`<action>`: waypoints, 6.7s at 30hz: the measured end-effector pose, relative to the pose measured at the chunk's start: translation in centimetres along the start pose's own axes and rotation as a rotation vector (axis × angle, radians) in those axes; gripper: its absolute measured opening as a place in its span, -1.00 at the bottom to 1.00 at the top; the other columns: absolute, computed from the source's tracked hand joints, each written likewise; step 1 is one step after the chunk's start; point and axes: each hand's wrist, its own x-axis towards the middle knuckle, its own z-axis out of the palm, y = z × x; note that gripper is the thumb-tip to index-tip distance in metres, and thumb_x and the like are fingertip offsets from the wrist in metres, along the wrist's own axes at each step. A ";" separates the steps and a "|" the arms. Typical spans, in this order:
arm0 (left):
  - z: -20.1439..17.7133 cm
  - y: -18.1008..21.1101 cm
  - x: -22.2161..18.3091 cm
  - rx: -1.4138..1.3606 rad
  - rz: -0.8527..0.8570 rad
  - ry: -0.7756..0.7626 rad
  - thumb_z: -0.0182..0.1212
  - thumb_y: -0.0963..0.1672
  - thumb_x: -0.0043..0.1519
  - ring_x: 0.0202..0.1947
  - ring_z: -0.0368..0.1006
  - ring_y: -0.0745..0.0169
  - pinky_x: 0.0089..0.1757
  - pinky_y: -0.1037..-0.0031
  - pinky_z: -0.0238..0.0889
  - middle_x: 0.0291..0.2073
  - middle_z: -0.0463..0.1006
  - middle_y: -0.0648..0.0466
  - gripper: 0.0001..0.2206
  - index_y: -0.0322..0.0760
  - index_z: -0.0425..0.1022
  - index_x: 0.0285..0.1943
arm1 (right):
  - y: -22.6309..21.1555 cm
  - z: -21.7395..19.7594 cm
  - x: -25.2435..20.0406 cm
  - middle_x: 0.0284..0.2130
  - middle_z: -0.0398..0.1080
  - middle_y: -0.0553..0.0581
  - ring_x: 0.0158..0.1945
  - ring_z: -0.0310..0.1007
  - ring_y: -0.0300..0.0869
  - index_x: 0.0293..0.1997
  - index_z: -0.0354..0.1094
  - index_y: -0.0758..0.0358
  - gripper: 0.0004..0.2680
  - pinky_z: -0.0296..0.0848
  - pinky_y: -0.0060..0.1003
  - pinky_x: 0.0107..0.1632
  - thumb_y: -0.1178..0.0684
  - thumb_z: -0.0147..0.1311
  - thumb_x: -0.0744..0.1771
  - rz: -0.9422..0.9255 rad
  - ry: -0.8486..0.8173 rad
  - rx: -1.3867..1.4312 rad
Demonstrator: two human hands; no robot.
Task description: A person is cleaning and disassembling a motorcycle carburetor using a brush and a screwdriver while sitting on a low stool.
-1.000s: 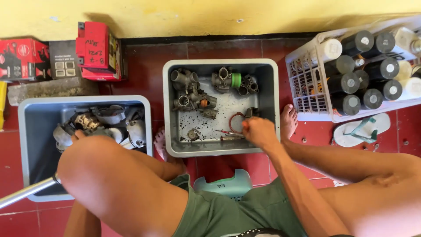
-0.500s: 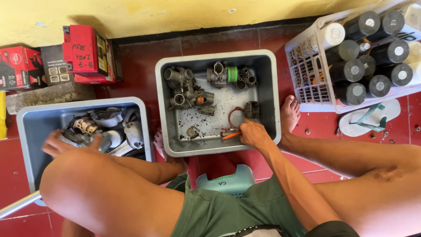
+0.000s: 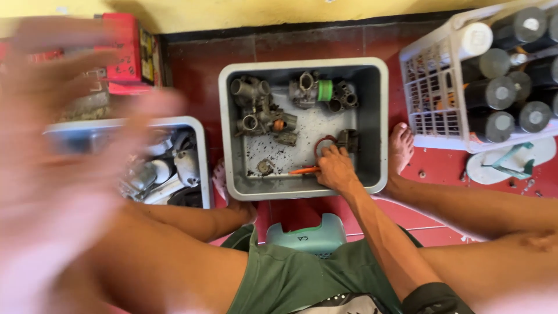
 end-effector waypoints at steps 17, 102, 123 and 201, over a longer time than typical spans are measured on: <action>15.0 3.2 1.6 0.400 0.069 -0.291 0.13 0.08 0.31 -0.25 0.48 -0.10 -0.22 0.05 0.27 -0.13 0.51 0.10 -0.66 -0.15 0.40 0.07 | 0.9 -0.8 0.2 -0.16 0.54 0.20 -0.04 0.52 0.15 -0.06 0.45 0.07 -0.80 0.49 0.07 -0.11 -0.08 -0.01 0.32 0.245 -0.260 0.210; 13.2 2.7 2.7 0.238 -0.009 -0.475 -0.08 -0.03 0.37 -0.01 0.52 -0.36 -0.02 -0.07 0.38 0.08 0.47 -0.18 -0.60 -0.31 0.32 0.32 | -4.0 -20.8 -4.3 -0.27 0.48 0.21 -0.17 0.56 0.09 -0.02 0.33 0.12 -0.49 0.51 -0.09 -0.15 -0.21 0.57 0.11 0.898 0.876 0.757; 15.2 8.4 1.4 -2.256 -0.044 -0.397 0.23 -0.07 0.28 -0.17 0.55 -0.39 -0.26 0.06 0.49 0.03 0.51 -0.43 -0.44 -0.16 0.24 0.51 | -2.5 -42.6 -13.0 0.08 0.35 0.15 -0.15 0.41 -0.25 0.27 0.25 0.26 -0.39 0.44 -0.38 -0.10 -0.10 0.39 0.13 -0.277 0.982 0.516; 11.4 5.3 0.6 -1.590 0.453 -0.266 0.53 -0.03 0.12 -0.18 0.49 -0.12 -0.14 0.21 0.46 0.10 0.33 -0.25 0.09 -0.31 -0.28 0.71 | -8.1 -42.6 -14.4 -0.20 0.72 0.24 -0.08 0.58 -0.12 -0.04 0.81 0.51 -0.70 0.39 -0.20 -0.04 0.13 0.08 0.35 0.265 -0.057 1.561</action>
